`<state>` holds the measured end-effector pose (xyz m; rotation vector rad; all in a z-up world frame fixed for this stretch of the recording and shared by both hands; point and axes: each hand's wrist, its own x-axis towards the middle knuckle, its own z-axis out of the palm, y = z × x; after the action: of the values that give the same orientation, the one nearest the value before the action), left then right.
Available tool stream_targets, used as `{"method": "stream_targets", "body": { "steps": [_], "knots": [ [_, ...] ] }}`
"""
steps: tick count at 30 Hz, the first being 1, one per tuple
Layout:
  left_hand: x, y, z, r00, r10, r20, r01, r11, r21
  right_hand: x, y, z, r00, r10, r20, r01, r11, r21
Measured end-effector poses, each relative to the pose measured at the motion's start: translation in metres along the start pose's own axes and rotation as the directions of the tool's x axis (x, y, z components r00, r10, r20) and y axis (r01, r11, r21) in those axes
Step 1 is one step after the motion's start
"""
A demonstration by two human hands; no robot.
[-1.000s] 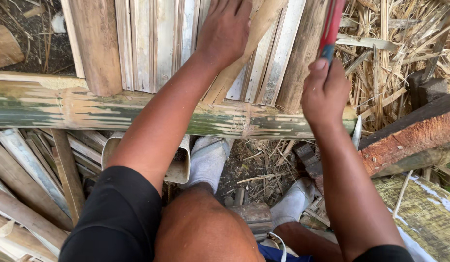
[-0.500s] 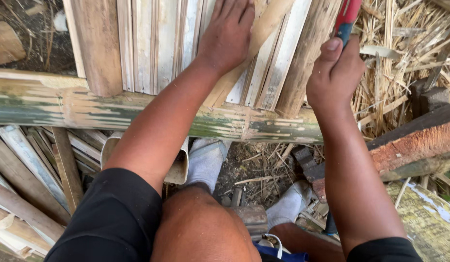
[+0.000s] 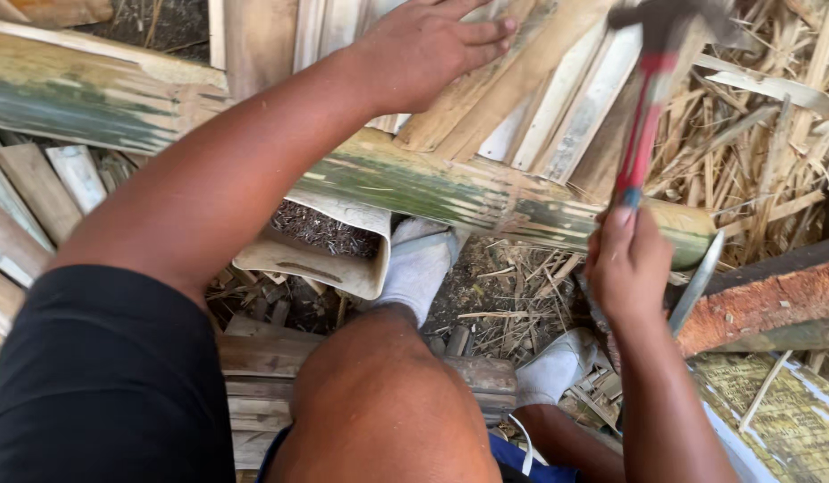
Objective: The person uses a machete to split a thin wooden strip and then hammers nails into it to attach it to a larger wooden structure. The person repeats this process with multiple wooden strips, securing them to the structure.
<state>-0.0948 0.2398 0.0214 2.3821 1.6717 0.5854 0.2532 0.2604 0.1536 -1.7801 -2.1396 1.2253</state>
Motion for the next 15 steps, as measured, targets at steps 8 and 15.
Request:
{"method": "stream_targets", "body": {
  "steps": [8, 15],
  "knots": [
    [-0.009, -0.014, -0.004, 0.979, -0.014, 0.201, 0.055, 0.979, -0.197, -0.057, -0.024, 0.032, 0.972, -0.014, 0.234, 0.052, 0.987, -0.153],
    [-0.007, -0.016, 0.020, 0.995, -0.023, 0.100, 0.041, 0.983, -0.177, -0.075, -0.053, 0.028, 0.933, -0.072, 0.353, 0.163, 0.959, -0.233]
  ]
}}
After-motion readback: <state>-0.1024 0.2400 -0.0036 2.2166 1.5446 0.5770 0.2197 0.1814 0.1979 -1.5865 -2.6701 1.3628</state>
